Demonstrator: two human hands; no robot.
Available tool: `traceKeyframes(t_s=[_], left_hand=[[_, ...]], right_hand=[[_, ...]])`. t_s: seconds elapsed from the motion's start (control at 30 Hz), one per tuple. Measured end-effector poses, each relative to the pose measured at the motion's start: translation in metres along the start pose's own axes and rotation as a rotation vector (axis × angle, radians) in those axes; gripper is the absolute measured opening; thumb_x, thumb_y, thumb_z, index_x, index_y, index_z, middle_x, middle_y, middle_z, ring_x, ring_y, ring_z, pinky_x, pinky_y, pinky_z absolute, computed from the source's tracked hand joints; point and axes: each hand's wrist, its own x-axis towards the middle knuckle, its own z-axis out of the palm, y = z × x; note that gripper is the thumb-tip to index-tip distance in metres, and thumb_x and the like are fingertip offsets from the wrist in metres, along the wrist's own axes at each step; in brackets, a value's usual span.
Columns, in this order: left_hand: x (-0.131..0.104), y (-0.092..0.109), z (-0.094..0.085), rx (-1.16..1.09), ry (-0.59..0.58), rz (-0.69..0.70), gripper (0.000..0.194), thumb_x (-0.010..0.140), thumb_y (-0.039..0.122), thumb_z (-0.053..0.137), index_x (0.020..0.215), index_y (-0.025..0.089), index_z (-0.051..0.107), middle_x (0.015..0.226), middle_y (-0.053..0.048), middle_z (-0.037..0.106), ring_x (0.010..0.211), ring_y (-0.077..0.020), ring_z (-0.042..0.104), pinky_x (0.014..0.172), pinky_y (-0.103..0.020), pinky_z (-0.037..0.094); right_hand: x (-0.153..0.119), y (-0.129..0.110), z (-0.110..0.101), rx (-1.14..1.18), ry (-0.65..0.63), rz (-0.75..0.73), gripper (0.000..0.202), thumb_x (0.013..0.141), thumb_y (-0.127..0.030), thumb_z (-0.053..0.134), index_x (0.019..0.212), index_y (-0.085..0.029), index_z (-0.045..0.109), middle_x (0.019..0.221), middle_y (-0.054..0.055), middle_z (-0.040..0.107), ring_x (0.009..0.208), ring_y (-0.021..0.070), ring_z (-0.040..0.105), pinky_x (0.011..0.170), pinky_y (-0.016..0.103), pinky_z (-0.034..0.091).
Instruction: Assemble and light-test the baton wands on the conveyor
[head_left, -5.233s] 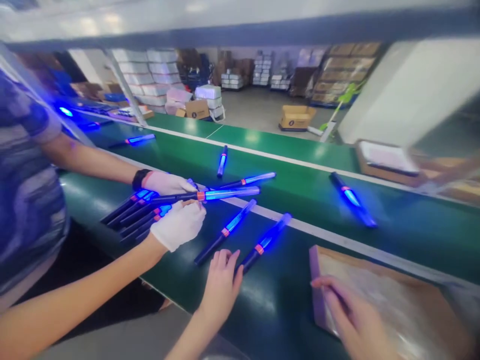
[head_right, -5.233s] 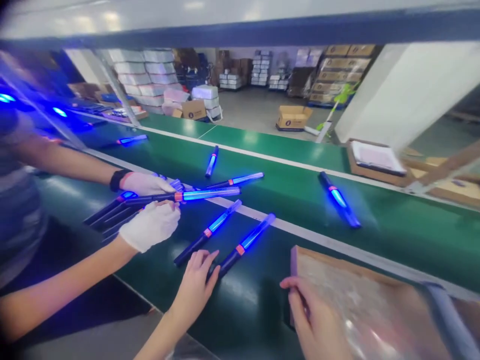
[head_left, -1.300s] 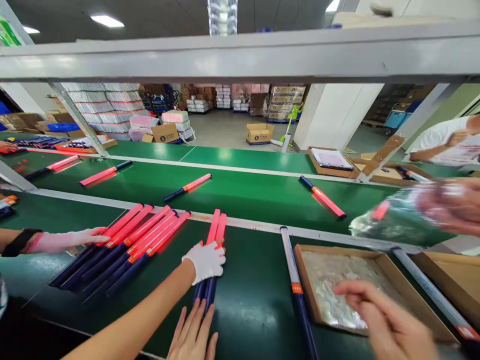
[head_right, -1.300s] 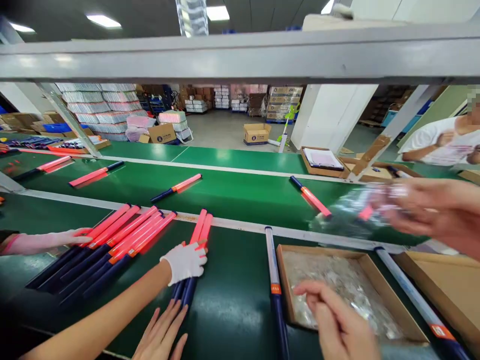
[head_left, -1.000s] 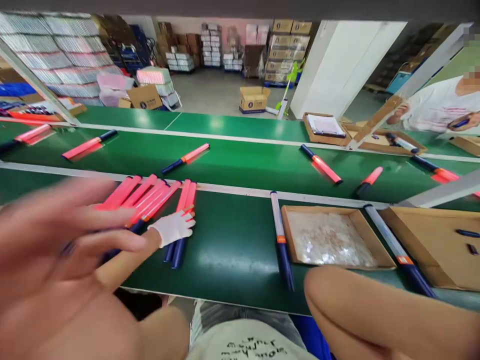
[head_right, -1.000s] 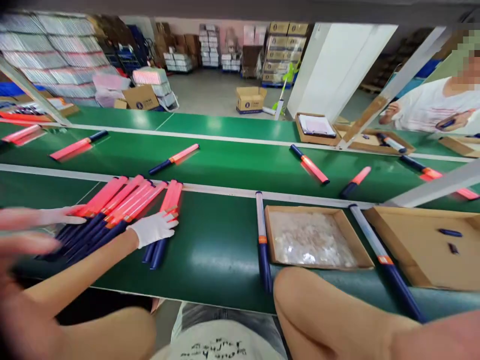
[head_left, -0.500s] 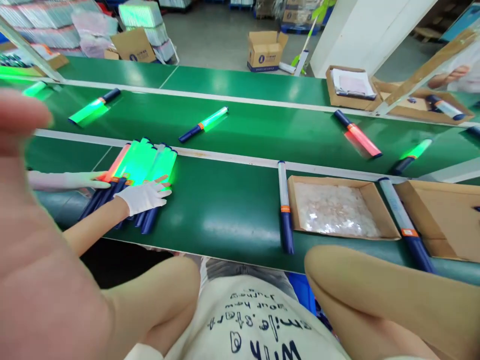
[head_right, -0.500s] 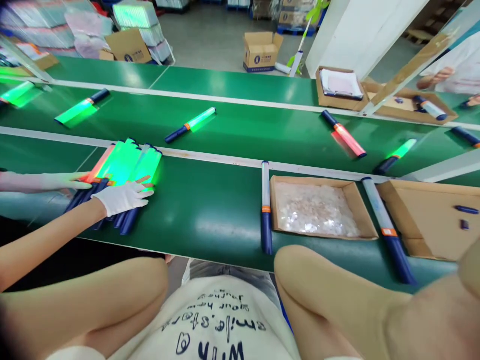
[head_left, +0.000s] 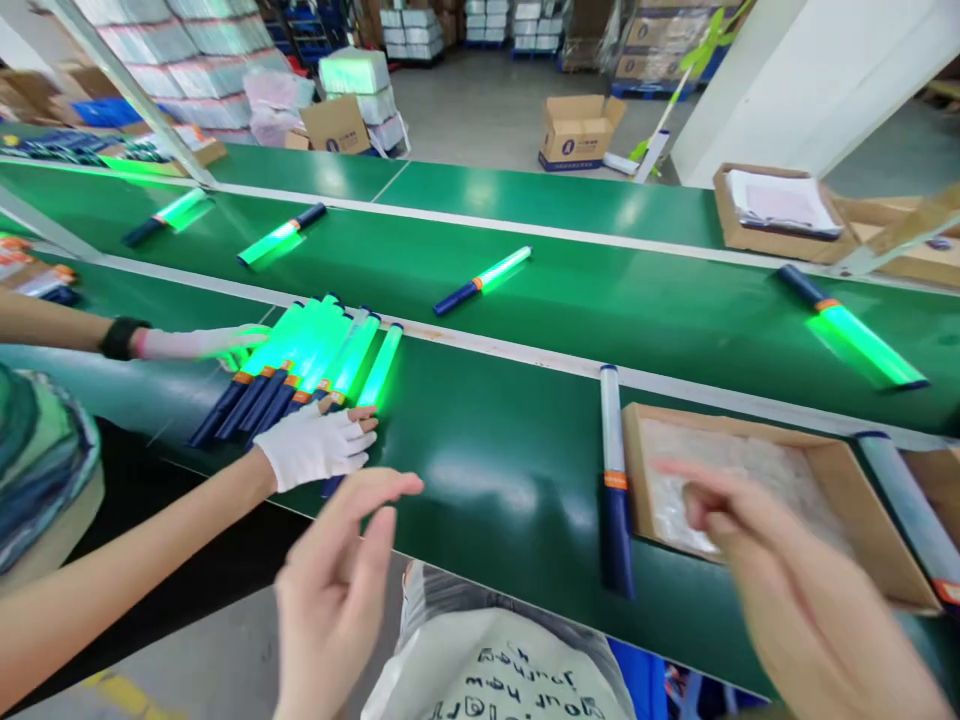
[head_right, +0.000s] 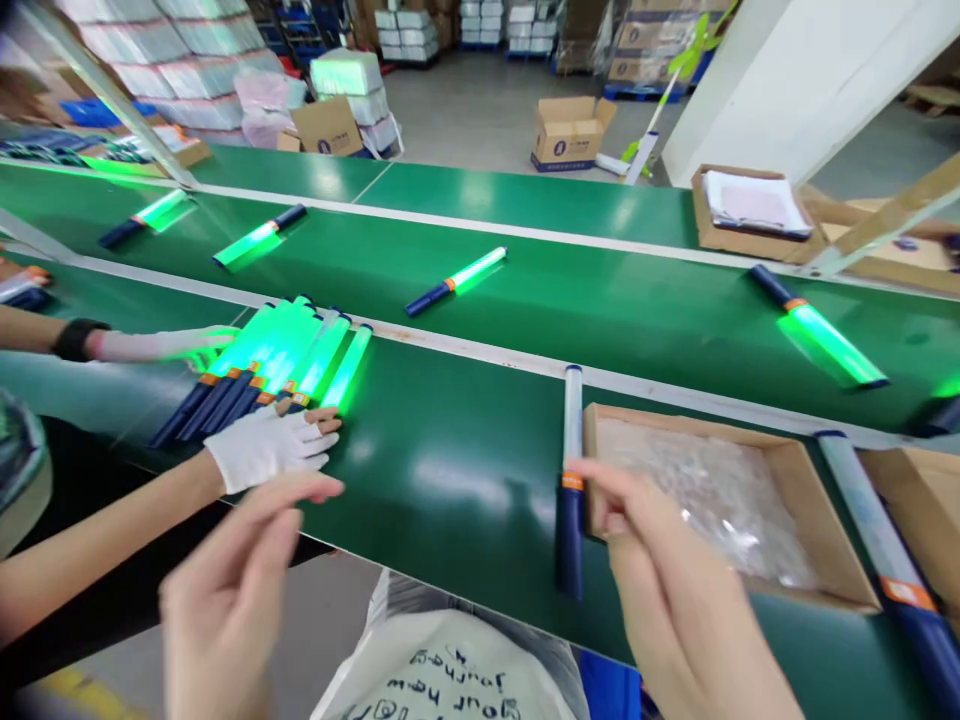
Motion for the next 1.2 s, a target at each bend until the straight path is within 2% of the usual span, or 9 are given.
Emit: traceKeyframes(t_s=[0.1, 0.2, 0.3, 0.4, 0.53, 0.67, 0.83, 1.07, 1.2], left_hand=[[-0.014, -0.035, 0.023, -0.004, -0.232, -0.070, 0.023, 0.107, 0.025, 0.057, 0.113, 0.031, 0.079, 0.107, 0.000, 0.077, 0.098, -0.0127, 0.075, 0.075, -0.017, 0.059], [-0.026, -0.057, 0.035, -0.016, -0.348, -0.189, 0.027, 0.109, 0.029, 0.053, 0.120, 0.029, 0.077, 0.111, -0.005, 0.075, 0.099, -0.0151, 0.074, 0.047, -0.015, 0.045], [-0.025, -0.061, 0.046, -0.027, -0.353, -0.174, 0.027, 0.109, 0.028, 0.052, 0.117, 0.025, 0.078, 0.107, -0.006, 0.075, 0.096, -0.0151, 0.073, 0.059, -0.018, 0.053], [-0.014, -0.052, 0.065, -0.067, -0.364, -0.097, 0.025, 0.108, 0.023, 0.054, 0.109, 0.022, 0.078, 0.100, -0.004, 0.076, 0.091, -0.0136, 0.072, 0.080, -0.024, 0.057], [0.002, -0.030, 0.101, -0.169, -0.525, -0.145, 0.021, 0.105, 0.028, 0.060, 0.105, 0.023, 0.080, 0.096, -0.002, 0.076, 0.083, -0.0128, 0.066, 0.078, -0.025, 0.052], [0.019, -0.008, 0.126, -0.324, -0.689, -0.278, 0.021, 0.103, 0.035, 0.063, 0.108, 0.025, 0.081, 0.099, 0.000, 0.077, 0.085, -0.0140, 0.064, 0.081, -0.026, 0.051], [0.031, 0.009, 0.136, -0.474, -0.737, -0.334, 0.020, 0.099, 0.030, 0.061, 0.093, 0.020, 0.077, 0.092, -0.001, 0.077, 0.082, -0.0144, 0.065, 0.081, -0.027, 0.051], [0.031, 0.015, 0.139, -0.593, -0.701, -0.446, 0.018, 0.092, 0.023, 0.062, 0.075, 0.019, 0.065, 0.077, 0.001, 0.070, 0.072, -0.0111, 0.061, 0.071, -0.022, 0.048], [0.028, 0.015, 0.140, -0.635, -0.704, -0.485, 0.021, 0.093, 0.025, 0.062, 0.074, 0.019, 0.065, 0.075, 0.001, 0.067, 0.069, -0.0099, 0.057, 0.069, -0.021, 0.047]], right_hand=[[0.006, 0.031, 0.026, 0.082, -0.130, -0.124, 0.031, 0.109, -0.042, 0.048, 0.124, -0.030, 0.073, 0.115, 0.001, 0.076, 0.099, 0.0121, 0.076, 0.084, 0.015, 0.061], [0.000, 0.067, 0.043, 0.149, -0.190, -0.057, 0.033, 0.105, -0.047, 0.055, 0.116, -0.026, 0.077, 0.107, 0.005, 0.078, 0.090, 0.0155, 0.079, 0.077, 0.017, 0.065], [0.001, 0.080, 0.055, 0.264, -0.171, 0.144, 0.042, 0.103, -0.057, 0.059, 0.115, -0.021, 0.079, 0.109, 0.009, 0.080, 0.092, 0.0207, 0.081, 0.083, 0.023, 0.068], [0.013, 0.058, 0.065, 0.476, -0.112, 0.241, 0.046, 0.102, -0.057, 0.064, 0.126, -0.020, 0.075, 0.119, 0.012, 0.078, 0.106, 0.0232, 0.080, 0.099, 0.029, 0.066], [0.031, 0.009, 0.077, 0.750, -0.010, 0.236, 0.039, 0.102, -0.045, 0.071, 0.133, -0.022, 0.071, 0.127, 0.012, 0.076, 0.119, 0.0230, 0.076, 0.107, 0.033, 0.064], [0.034, -0.019, 0.082, 0.896, -0.039, 0.281, 0.035, 0.105, -0.042, 0.069, 0.136, -0.027, 0.070, 0.131, 0.008, 0.075, 0.126, 0.0206, 0.073, 0.109, 0.031, 0.063], [0.033, -0.024, 0.079, 0.980, -0.048, 0.265, 0.029, 0.105, -0.040, 0.069, 0.133, -0.035, 0.074, 0.130, 0.003, 0.076, 0.129, 0.0166, 0.071, 0.111, 0.025, 0.060], [0.033, -0.019, 0.079, 1.019, -0.037, 0.280, 0.030, 0.109, -0.043, 0.062, 0.136, -0.038, 0.073, 0.138, 0.002, 0.072, 0.127, 0.0160, 0.071, 0.108, 0.023, 0.060], [0.031, -0.018, 0.080, 0.843, 0.051, 0.271, 0.020, 0.104, -0.043, 0.069, 0.110, -0.030, 0.084, 0.111, 0.002, 0.079, 0.102, 0.0115, 0.076, 0.091, 0.015, 0.062]])
